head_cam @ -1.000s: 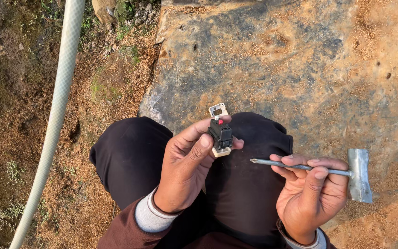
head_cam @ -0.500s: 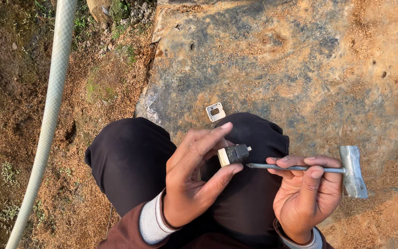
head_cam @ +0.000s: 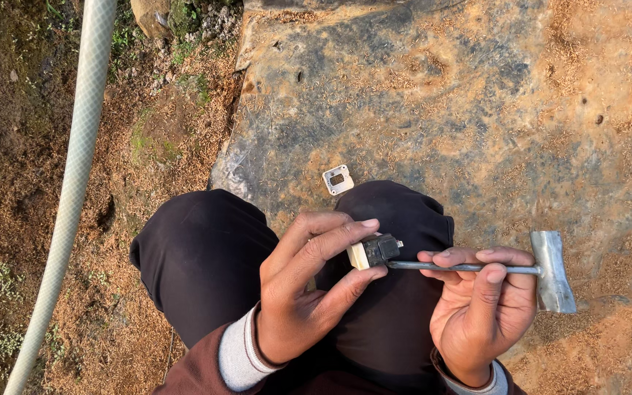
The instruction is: The person disassembles a small electrical switch, removes the internal mechanism, and uses a metal tool to adjust or clean internal components. The person then reassembles the switch and continues to manipulate the internal parts with the tool.
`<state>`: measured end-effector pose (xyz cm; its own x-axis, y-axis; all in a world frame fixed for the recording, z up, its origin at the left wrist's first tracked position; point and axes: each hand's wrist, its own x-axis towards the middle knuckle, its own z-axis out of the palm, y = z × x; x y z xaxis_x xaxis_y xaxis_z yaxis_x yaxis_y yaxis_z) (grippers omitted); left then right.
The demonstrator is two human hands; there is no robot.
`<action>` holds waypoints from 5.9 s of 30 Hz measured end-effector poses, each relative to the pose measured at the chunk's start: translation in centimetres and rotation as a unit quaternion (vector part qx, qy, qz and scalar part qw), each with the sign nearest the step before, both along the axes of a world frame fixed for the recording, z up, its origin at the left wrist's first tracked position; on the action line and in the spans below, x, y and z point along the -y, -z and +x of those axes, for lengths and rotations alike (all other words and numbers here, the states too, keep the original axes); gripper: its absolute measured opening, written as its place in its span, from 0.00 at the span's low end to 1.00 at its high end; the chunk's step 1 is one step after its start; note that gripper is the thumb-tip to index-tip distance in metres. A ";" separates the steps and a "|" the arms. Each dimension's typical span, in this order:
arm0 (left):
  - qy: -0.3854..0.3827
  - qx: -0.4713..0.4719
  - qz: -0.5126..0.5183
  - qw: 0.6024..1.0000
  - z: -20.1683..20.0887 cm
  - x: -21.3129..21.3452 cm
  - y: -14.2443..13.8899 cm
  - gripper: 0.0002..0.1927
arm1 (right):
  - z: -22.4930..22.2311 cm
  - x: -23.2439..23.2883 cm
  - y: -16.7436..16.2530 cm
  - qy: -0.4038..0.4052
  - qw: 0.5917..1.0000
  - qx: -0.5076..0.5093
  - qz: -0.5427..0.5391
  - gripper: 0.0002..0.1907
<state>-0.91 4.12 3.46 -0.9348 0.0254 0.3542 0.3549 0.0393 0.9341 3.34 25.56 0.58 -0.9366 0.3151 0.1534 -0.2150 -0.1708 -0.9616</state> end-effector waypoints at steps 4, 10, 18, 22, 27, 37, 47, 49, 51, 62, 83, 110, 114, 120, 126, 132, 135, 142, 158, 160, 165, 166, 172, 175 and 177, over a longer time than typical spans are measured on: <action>0.005 -0.004 0.000 1.000 0.0 0.0 0.1 0.24 | 0.1 0.2 -0.1 0.002 1.000 0.003 0.005 0.10; 0.022 0.016 0.009 1.000 -0.1 0.3 -0.3 0.24 | -3.0 -3.2 0.8 -0.017 1.000 -0.009 -0.015 0.10; 0.112 0.208 0.289 0.928 -0.3 0.2 0.1 0.20 | -7.9 -12.4 12.3 0.052 0.872 0.338 0.350 0.10; 0.135 0.239 0.308 0.911 -0.1 0.4 0.7 0.21 | -5.0 -12.7 15.7 0.040 0.839 0.323 0.437 0.12; 0.152 0.253 0.352 0.888 -0.3 0.3 1.2 0.24 | -4.3 -12.5 15.3 -0.029 0.716 0.351 0.602 0.22; 0.095 0.245 0.375 0.889 0.1 -0.9 1.5 0.13 | -3.5 -2.4 -1.6 -0.023 0.952 -0.043 0.304 0.13; 0.113 0.242 0.305 0.914 2.2 -1.2 1.2 0.11 | -3.6 2.7 -4.9 -0.181 0.918 -0.052 0.349 0.22; 0.117 0.245 0.316 0.909 2.3 -1.1 1.3 0.11 | -3.7 2.7 -4.9 -0.184 0.914 -0.064 0.356 0.22; 0.122 0.241 0.311 0.911 2.3 -1.1 1.2 0.11 | -3.6 2.7 -5.0 -0.184 0.918 -0.059 0.345 0.22; 0.194 0.148 0.123 0.962 0.8 0.8 -0.3 0.24 | -3.2 2.2 -4.5 -0.138 0.909 -0.069 0.387 0.22; 0.185 0.131 0.062 0.972 0.5 1.0 1.7 0.24 | -3.3 2.3 -4.2 -0.126 0.914 -0.072 0.378 0.23; 0.148 0.053 0.051 0.986 -0.2 0.6 0.5 0.21 | -3.8 1.8 -3.4 -0.157 0.944 -0.022 0.290 0.24; 0.125 0.073 0.067 0.987 0.1 0.3 0.7 0.18 | -3.8 1.8 -3.5 -0.159 0.939 -0.025 0.303 0.21; 0.127 0.165 0.125 0.970 0.4 0.1 0.9 0.20 | -3.7 2.3 -3.5 -0.139 0.946 -0.030 0.291 0.15; 0.164 0.185 0.124 0.961 0.2 0.5 0.9 0.20 | -3.7 2.4 -3.4 -0.141 0.936 -0.081 0.311 0.15; 0.194 0.182 0.117 0.957 0.0 0.9 0.4 0.21 | -3.6 2.5 -3.4 -0.133 0.930 -0.099 0.328 0.17; 0.201 0.187 0.112 0.955 -0.2 0.9 0.2 0.22 | -3.7 2.5 -3.5 -0.133 0.926 -0.097 0.340 0.17; 0.205 0.191 0.087 0.956 -0.2 0.9 0.2 0.24 | -3.5 2.6 -3.8 -0.127 0.928 -0.088 0.340 0.17; 0.196 0.196 0.100 0.956 -0.4 0.9 0.3 0.24 | -3.8 2.8 -4.1 -0.135 0.919 -0.121 0.350 0.17; 0.193 0.191 0.121 0.955 -0.6 0.8 0.0 0.23 | -4.1 3.1 -4.4 -0.135 0.920 -0.123 0.348 0.17; 0.094 0.038 0.013 0.995 -2.3 1.2 -2.1 0.22 | -5.8 4.0 -6.3 -0.100 0.911 -0.146 0.373 0.15; 0.069 -0.006 -0.026 0.997 -2.5 1.4 -2.8 0.22 | -6.4 4.2 -7.1 -0.105 0.907 -0.164 0.375 0.14; -0.050 -0.119 -0.088 0.988 -3.8 1.9 -8.7 0.25 | -9.0 5.2 -12.2 -0.069 0.878 -0.268 0.390 0.11; -0.092 -0.158 -0.098 0.978 -3.9 1.6 -10.6 0.25 | -9.2 6.1 -13.5 -0.039 0.888 -0.256 0.379 0.12; -0.110 -0.166 -0.100 0.975 -3.7 1.4 -11.2 0.25 | -9.1 6.5 -13.9 -0.025 0.898 -0.236 0.371 0.12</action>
